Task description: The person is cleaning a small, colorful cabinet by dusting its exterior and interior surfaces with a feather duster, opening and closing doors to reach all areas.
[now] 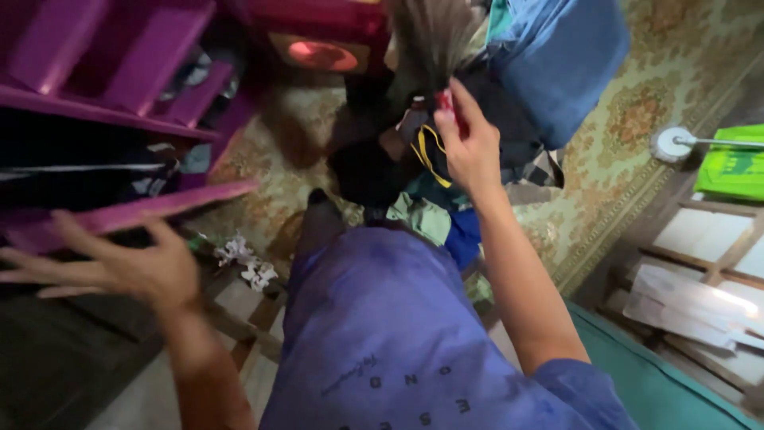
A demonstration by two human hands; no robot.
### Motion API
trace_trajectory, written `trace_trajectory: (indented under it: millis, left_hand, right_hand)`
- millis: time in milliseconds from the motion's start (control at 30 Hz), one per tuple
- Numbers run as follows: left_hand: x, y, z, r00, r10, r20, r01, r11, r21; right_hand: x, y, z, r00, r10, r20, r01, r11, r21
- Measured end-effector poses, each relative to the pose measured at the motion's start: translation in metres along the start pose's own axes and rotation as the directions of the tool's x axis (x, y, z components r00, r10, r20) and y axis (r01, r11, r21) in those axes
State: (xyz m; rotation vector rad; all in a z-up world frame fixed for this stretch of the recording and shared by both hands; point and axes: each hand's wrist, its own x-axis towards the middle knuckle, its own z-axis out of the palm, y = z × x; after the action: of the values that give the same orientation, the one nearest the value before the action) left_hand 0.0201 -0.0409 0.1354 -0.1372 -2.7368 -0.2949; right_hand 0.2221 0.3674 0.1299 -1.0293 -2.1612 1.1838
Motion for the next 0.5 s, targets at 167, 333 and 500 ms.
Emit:
trace_trajectory:
  millis: [167, 333, 500]
  left_hand:
    - [-0.003, 0.064, 0.009, 0.912, 0.411, 0.012, -0.375, 0.843, -0.386]
    - [-0.001, 0.124, 0.018, 0.815, 0.573, 0.08, -0.486, 0.752, -0.445]
    - [-0.015, 0.151, 0.032, 0.723, 0.671, 0.164, -0.531, 0.692, -0.489]
  right_hand:
    - [0.001, 0.009, 0.002, 0.996, 0.044, -0.083, -0.04, 0.998, 0.049]
    - [0.016, 0.001, 0.003, 0.995, -0.014, -0.096, 0.024, 0.994, 0.106]
    - [0.021, 0.002, -0.003, 0.995, 0.1, -0.012, -0.098, 0.988, 0.121]
